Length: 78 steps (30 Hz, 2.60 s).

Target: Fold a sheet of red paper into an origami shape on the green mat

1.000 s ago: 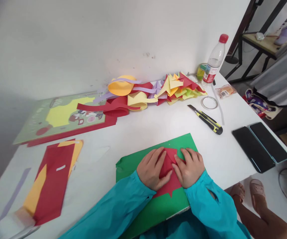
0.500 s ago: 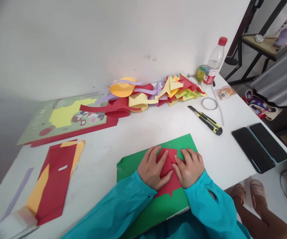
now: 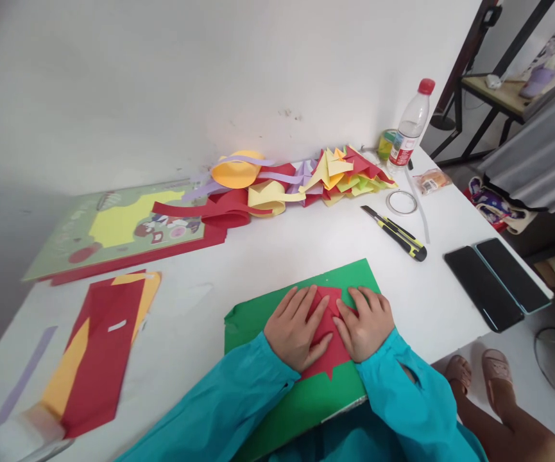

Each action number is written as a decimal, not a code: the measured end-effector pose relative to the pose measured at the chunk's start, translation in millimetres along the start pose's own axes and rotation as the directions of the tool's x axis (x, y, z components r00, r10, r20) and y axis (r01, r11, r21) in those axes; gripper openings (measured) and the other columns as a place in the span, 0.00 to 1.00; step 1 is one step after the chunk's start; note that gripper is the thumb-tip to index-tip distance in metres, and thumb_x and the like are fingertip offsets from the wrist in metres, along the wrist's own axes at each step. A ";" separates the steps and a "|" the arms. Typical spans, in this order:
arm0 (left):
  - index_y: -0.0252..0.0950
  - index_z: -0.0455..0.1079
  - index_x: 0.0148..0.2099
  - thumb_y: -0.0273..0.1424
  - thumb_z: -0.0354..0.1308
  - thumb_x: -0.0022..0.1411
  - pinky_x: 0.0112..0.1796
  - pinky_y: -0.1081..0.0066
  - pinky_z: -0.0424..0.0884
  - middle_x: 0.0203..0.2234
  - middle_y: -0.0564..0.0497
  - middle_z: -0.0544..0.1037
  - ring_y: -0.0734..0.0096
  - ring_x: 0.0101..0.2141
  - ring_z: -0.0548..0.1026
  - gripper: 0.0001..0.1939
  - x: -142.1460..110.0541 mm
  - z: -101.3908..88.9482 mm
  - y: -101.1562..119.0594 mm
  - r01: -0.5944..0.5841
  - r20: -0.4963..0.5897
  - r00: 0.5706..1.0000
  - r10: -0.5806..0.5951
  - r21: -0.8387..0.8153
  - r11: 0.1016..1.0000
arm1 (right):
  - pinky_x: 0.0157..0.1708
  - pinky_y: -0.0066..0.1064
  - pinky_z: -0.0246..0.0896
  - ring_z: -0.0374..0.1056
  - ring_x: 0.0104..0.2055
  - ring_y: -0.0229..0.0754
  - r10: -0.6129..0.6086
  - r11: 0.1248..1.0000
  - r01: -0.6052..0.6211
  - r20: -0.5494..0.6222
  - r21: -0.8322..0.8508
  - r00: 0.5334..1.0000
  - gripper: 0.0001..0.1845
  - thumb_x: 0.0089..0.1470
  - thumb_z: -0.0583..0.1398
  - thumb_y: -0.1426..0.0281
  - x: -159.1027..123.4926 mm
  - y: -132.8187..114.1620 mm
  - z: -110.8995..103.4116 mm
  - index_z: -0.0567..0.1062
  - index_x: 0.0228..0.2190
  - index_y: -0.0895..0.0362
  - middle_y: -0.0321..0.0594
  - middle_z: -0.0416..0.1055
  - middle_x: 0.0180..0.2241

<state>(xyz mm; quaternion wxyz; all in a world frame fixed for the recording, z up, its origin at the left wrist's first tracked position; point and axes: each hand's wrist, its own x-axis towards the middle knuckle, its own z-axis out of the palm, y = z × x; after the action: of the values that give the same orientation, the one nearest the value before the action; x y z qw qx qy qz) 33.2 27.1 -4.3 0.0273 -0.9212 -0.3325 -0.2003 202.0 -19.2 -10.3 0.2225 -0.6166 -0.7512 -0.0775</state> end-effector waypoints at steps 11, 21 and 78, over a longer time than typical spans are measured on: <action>0.25 0.65 0.52 0.42 0.48 0.55 0.50 0.49 0.60 0.51 0.29 0.65 0.45 0.54 0.60 0.29 -8.9 19.0 -4.0 -0.073 0.018 0.997 0.076 -0.111 0.991 | 0.44 0.40 0.51 0.59 0.47 0.49 -0.006 1.000 0.005 0.036 0.030 0.999 0.14 0.52 0.56 0.62 1.0 3.7 -4.2 0.76 0.39 0.51 0.45 0.69 0.45; 0.40 0.62 0.53 0.42 0.60 0.42 0.51 0.43 0.51 0.61 0.36 0.47 0.38 0.57 0.51 0.34 -9.5 6.1 -4.2 -0.069 0.127 0.986 0.106 -0.268 0.961 | 0.46 0.44 0.49 0.56 0.50 0.52 -0.040 0.998 0.035 0.117 0.043 0.992 0.21 0.50 0.55 0.59 -2.2 5.3 -9.5 0.72 0.46 0.53 0.47 0.65 0.48; 0.45 0.69 0.46 0.59 0.53 0.42 0.50 0.49 0.53 0.55 0.42 0.60 0.44 0.53 0.56 0.34 -6.4 9.8 -10.3 -0.035 0.151 0.986 0.070 -0.222 0.974 | 0.54 0.52 0.38 0.58 0.52 0.54 0.003 0.988 0.030 0.211 -0.152 0.977 0.27 0.52 0.52 0.52 18.8 -6.3 0.0 0.71 0.47 0.56 0.48 0.65 0.52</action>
<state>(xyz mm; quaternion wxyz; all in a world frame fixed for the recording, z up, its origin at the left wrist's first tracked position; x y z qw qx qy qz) 25.7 33.0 -16.7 -0.0951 -0.9401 -0.2849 -0.1612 193.3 -3.8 -1.3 0.0927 -0.6315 -0.7665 -0.0711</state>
